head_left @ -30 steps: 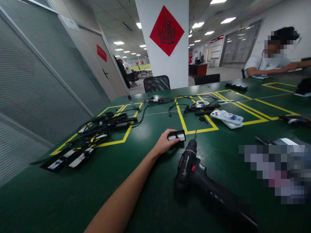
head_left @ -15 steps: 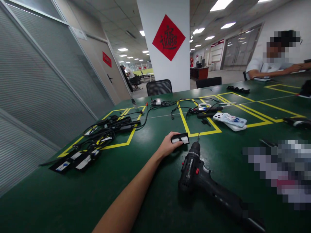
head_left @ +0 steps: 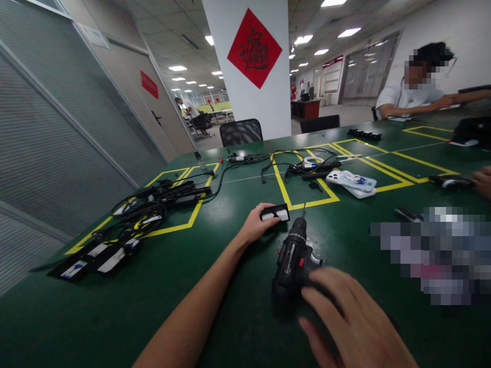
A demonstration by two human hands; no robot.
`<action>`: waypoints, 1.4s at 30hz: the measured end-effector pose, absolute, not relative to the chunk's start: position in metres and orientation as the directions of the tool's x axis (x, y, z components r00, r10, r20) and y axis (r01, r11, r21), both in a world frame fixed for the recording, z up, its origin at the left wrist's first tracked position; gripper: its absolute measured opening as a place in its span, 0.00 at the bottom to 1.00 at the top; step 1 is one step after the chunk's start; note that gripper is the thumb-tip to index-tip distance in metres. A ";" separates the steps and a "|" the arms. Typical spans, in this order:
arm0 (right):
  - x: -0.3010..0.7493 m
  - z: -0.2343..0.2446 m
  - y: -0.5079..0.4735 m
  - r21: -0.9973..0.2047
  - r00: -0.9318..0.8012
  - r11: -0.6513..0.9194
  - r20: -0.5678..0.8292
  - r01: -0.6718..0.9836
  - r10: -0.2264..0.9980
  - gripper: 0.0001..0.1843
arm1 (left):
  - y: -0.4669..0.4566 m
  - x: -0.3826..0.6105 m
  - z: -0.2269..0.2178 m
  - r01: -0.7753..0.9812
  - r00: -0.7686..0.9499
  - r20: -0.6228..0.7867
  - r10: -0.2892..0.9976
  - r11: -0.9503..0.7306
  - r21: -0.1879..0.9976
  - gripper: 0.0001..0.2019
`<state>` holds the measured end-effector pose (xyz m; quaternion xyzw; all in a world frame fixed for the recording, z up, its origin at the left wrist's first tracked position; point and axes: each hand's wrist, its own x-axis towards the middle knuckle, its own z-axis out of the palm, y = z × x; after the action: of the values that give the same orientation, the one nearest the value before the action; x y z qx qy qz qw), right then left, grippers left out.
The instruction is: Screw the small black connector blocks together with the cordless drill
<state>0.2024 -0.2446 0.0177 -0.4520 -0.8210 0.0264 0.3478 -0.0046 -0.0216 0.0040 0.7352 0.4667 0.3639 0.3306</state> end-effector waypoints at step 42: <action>0.251 0.063 -0.205 -0.995 -0.103 -0.062 -0.054 -0.076 0.993 0.15 | -0.039 0.000 0.016 0.384 0.398 0.260 0.880 -0.417 0.824 0.12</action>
<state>0.2514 -0.2054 0.0630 -0.4682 -0.4899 0.5582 0.4787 0.0003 -0.0391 0.0157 0.7613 0.4150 0.3589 0.3456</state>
